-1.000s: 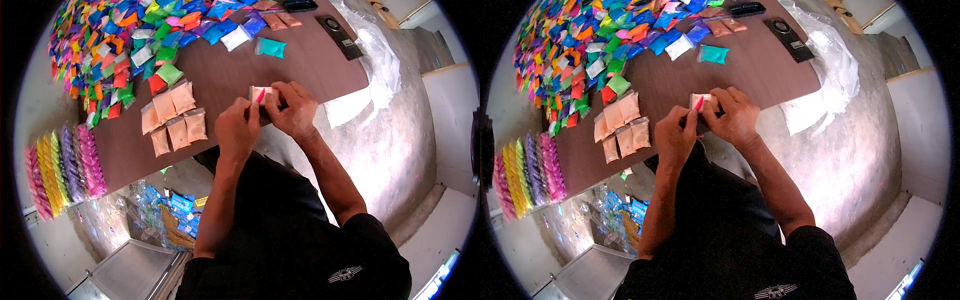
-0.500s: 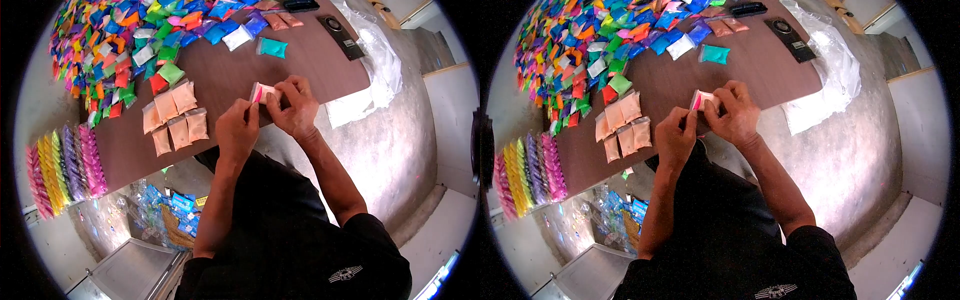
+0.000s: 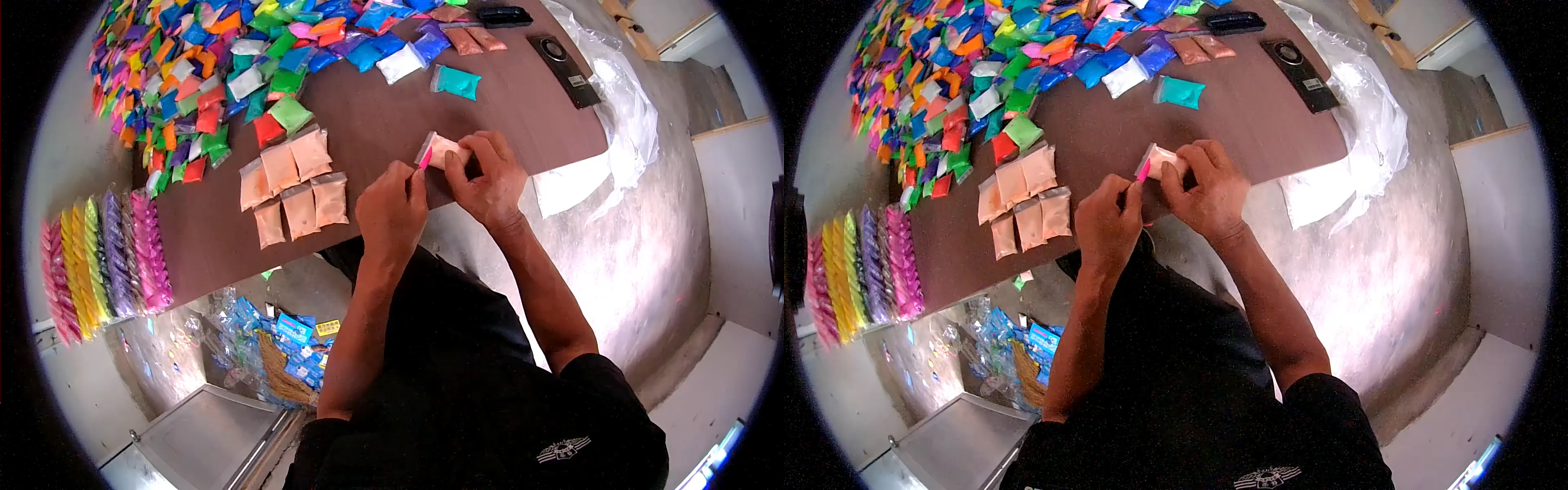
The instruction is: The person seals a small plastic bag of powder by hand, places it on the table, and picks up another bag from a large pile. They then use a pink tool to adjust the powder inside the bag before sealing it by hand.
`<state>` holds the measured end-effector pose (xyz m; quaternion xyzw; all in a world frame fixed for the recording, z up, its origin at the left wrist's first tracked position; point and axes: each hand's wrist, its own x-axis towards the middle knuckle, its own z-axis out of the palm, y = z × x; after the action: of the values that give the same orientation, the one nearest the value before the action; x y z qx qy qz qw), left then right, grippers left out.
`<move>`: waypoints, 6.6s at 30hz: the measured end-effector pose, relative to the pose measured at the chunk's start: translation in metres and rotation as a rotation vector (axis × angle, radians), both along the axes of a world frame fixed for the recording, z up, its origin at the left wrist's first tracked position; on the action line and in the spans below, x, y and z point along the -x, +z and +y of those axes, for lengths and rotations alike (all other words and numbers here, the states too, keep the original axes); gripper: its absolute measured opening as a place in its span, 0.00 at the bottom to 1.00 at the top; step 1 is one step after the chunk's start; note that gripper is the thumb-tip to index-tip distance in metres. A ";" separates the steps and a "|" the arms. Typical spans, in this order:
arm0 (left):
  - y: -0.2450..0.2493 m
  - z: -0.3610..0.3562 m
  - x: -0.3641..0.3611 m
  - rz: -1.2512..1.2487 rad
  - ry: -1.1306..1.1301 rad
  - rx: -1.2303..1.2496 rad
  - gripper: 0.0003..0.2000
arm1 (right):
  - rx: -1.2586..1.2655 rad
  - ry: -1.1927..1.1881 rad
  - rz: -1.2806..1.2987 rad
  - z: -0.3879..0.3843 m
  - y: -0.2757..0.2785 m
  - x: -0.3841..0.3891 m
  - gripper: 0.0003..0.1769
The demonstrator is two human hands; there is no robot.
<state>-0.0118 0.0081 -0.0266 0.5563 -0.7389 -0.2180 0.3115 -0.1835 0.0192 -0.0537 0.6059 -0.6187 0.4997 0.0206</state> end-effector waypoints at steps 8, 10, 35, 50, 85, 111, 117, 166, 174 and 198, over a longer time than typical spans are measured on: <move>0.033 0.014 -0.019 0.112 0.038 0.047 0.08 | -0.028 0.016 0.021 0.002 0.003 -0.003 0.12; 0.047 0.021 -0.033 0.203 0.060 0.075 0.08 | -0.068 -0.007 0.066 0.002 0.004 -0.004 0.12; -0.022 -0.023 -0.313 0.012 0.761 0.375 0.06 | -0.424 0.580 -0.317 0.016 0.071 -0.172 0.12; -0.014 -0.020 -0.303 0.137 0.745 0.401 0.06 | -0.465 0.462 -0.074 -0.014 0.066 -0.245 0.13; -0.018 -0.019 -0.303 0.161 0.754 0.319 0.06 | -0.253 0.470 0.171 -0.018 0.047 -0.247 0.22; -0.012 -0.021 -0.297 -0.048 0.767 0.405 0.07 | -0.207 0.454 0.043 -0.014 0.065 -0.184 0.12; -0.009 -0.019 -0.297 0.013 0.766 0.268 0.07 | -0.271 0.315 0.082 -0.049 0.087 -0.125 0.08; -0.029 -0.022 -0.316 -0.073 0.757 0.290 0.11 | -0.341 0.366 -0.274 -0.042 0.056 -0.017 0.12; -0.028 -0.023 -0.317 -0.153 0.742 0.319 0.12 | -0.158 0.390 -0.069 0.005 0.016 -0.036 0.15; 0.003 0.038 -0.289 -0.065 0.587 0.428 0.08 | -0.081 0.452 -0.437 0.095 0.009 -0.066 0.18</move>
<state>0.2768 0.0465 -0.0235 0.6734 -0.5862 0.0580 0.4468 -0.1179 0.1139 -0.0443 0.6065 -0.4777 0.5849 -0.2485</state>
